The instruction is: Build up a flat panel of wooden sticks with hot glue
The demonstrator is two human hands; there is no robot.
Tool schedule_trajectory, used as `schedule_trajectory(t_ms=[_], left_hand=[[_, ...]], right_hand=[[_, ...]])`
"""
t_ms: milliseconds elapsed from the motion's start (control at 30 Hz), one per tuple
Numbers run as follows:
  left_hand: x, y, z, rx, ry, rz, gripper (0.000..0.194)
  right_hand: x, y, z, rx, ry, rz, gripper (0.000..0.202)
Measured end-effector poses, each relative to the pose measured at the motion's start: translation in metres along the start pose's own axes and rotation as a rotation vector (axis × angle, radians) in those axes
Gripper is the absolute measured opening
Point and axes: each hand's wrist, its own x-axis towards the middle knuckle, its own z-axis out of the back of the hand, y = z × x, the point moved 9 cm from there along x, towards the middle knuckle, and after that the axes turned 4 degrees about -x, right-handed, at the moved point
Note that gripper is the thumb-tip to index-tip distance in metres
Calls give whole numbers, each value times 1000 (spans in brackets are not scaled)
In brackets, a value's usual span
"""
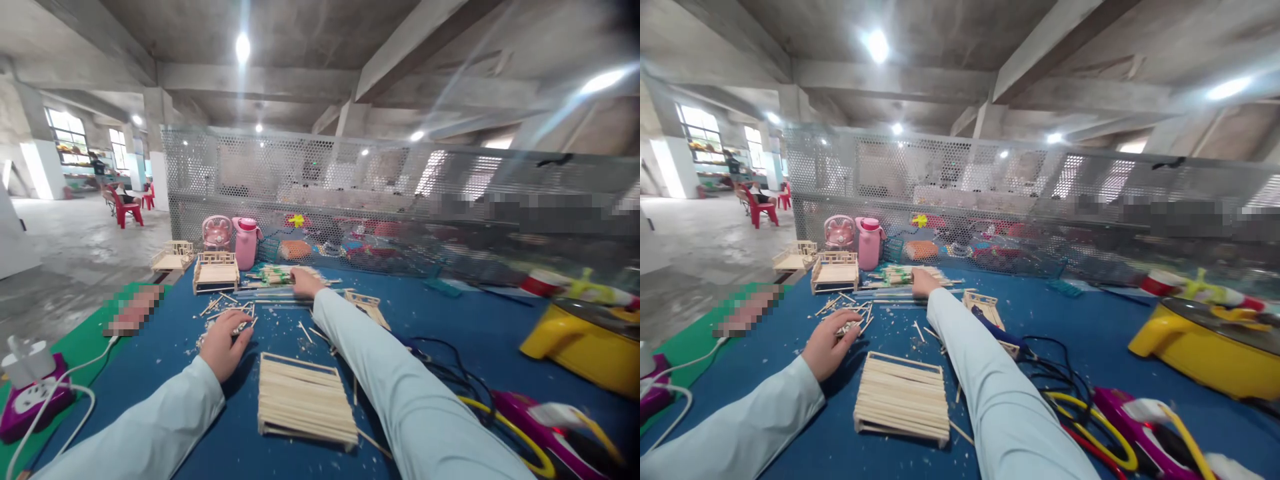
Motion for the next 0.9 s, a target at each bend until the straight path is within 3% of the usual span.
schedule_trajectory(t_ms=[100, 367, 500, 600, 733, 800, 900], left_hand=[[-2, -2, -4, -5, 30, 11, 20], [-4, -1, -8, -1, 50, 40, 22], [-4, 3, -7, -11, 44, 47, 21], [-2, 12, -1, -40, 2, 81, 22], [0, 18, 19, -231, -147, 249, 40], [-6, 0, 27, -431, -224, 282, 52], [-30, -43, 33, -795, -240, 283, 51]], right_hand=[[5, -9, 5, -28, -59, -31, 32], [4, -13, 16, -57, -64, 22, 32], [-9, -8, 41, -12, -114, 70, 33], [-28, 5, 72, 63, -168, 107, 33], [-93, 46, 117, 214, -242, 194, 27], [-148, 76, 128, 298, -240, 273, 27], [-238, 122, 119, 425, -147, 418, 18]])
